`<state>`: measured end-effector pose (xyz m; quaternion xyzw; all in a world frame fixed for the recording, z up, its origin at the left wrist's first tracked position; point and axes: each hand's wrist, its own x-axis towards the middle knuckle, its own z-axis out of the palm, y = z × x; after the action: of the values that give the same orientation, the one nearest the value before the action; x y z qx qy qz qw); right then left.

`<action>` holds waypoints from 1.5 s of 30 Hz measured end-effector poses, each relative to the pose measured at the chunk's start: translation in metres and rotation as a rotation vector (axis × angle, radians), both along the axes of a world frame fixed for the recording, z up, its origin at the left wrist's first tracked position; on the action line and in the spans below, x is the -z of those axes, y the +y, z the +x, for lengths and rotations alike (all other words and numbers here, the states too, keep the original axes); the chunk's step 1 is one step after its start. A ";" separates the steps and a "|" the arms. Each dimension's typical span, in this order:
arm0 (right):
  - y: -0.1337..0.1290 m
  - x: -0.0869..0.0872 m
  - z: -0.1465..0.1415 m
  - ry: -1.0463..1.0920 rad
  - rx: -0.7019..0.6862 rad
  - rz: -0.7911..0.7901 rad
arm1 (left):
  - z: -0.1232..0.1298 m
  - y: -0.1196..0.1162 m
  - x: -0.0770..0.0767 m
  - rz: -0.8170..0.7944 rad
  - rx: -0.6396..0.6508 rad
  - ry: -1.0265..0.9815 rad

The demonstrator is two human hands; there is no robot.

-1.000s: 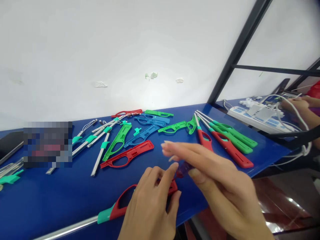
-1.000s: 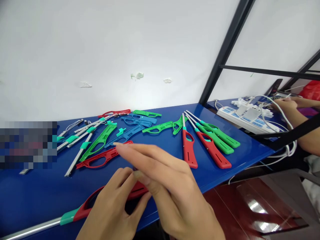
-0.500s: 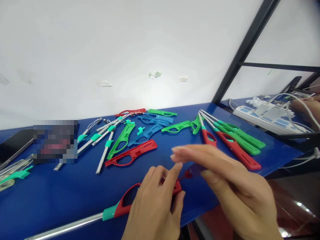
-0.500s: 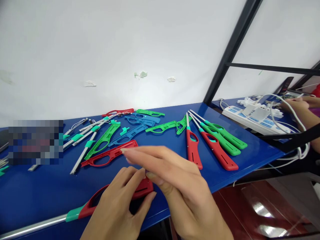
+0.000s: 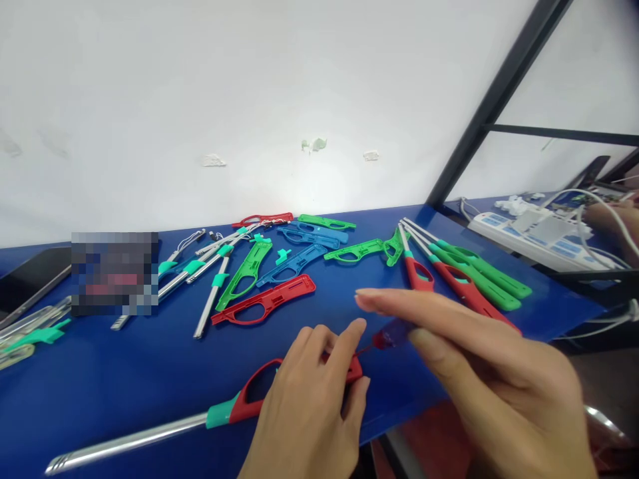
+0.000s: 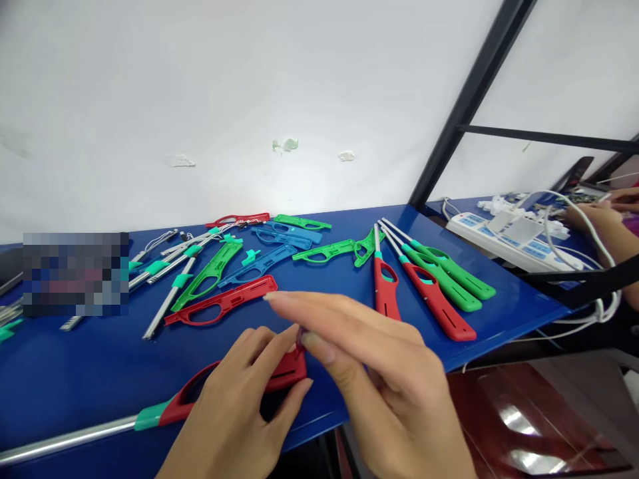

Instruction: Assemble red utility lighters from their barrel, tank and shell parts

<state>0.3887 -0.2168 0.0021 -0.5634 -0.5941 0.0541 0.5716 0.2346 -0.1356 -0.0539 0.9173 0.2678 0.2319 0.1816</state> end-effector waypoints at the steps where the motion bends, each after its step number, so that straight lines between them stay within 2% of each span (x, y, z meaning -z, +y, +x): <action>1: -0.001 0.000 0.000 0.009 -0.044 0.007 | 0.000 0.000 -0.002 -0.016 -0.002 0.010; 3: 0.001 0.001 -0.003 0.105 -0.041 0.044 | -0.001 -0.001 -0.006 -0.041 0.000 0.030; 5: 0.006 0.004 -0.009 0.159 0.038 0.112 | -0.002 0.000 -0.011 -0.054 0.000 0.049; 9: 0.015 0.007 -0.018 0.028 0.232 0.278 | -0.002 0.000 -0.014 -0.056 0.009 0.051; 11: 0.013 0.006 -0.017 -0.044 0.283 0.250 | -0.001 0.001 -0.011 -0.052 0.017 0.046; 13: 0.009 0.005 -0.014 -0.080 0.233 0.122 | 0.000 0.000 -0.007 -0.034 0.011 0.010; 15: 0.006 0.006 -0.014 -0.032 0.158 0.078 | 0.000 0.000 -0.003 -0.019 0.004 -0.017; 19: 0.012 0.010 -0.020 0.153 0.200 0.222 | 0.000 -0.001 -0.001 -0.034 -0.004 0.003; 24: 0.016 0.005 -0.023 0.002 0.223 0.277 | -0.001 0.000 -0.003 -0.068 0.013 0.031; 26: 0.012 0.002 -0.022 -0.065 0.243 0.238 | -0.003 0.000 -0.005 -0.093 0.019 0.041; 28: 0.006 0.001 -0.022 -0.106 0.174 0.138 | -0.004 -0.001 -0.007 -0.116 0.020 0.030; 30: 0.002 0.002 -0.024 -0.055 0.061 0.066 | -0.005 -0.002 -0.010 -0.128 0.018 0.014; 33: 0.005 0.006 -0.029 0.074 -0.035 0.104 | -0.005 -0.002 -0.010 -0.132 0.006 0.007; 36: 0.014 0.012 -0.031 0.076 -0.002 0.173 | -0.003 0.000 -0.007 -0.141 0.011 -0.008; 40: 0.019 0.015 -0.026 -0.049 0.105 0.249 | -0.001 0.002 -0.005 -0.123 0.045 0.010; 43: 0.015 0.012 -0.022 -0.123 0.166 0.198 | -0.002 0.000 -0.002 -0.067 0.014 -0.039; 45: 0.010 0.008 -0.022 -0.141 0.154 0.126 | -0.001 -0.001 0.000 -0.030 -0.014 -0.091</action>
<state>0.3669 -0.2071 -0.0055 -0.5728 -0.5898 -0.0672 0.5652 0.2332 -0.1363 -0.0540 0.9011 0.2690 0.2707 0.2057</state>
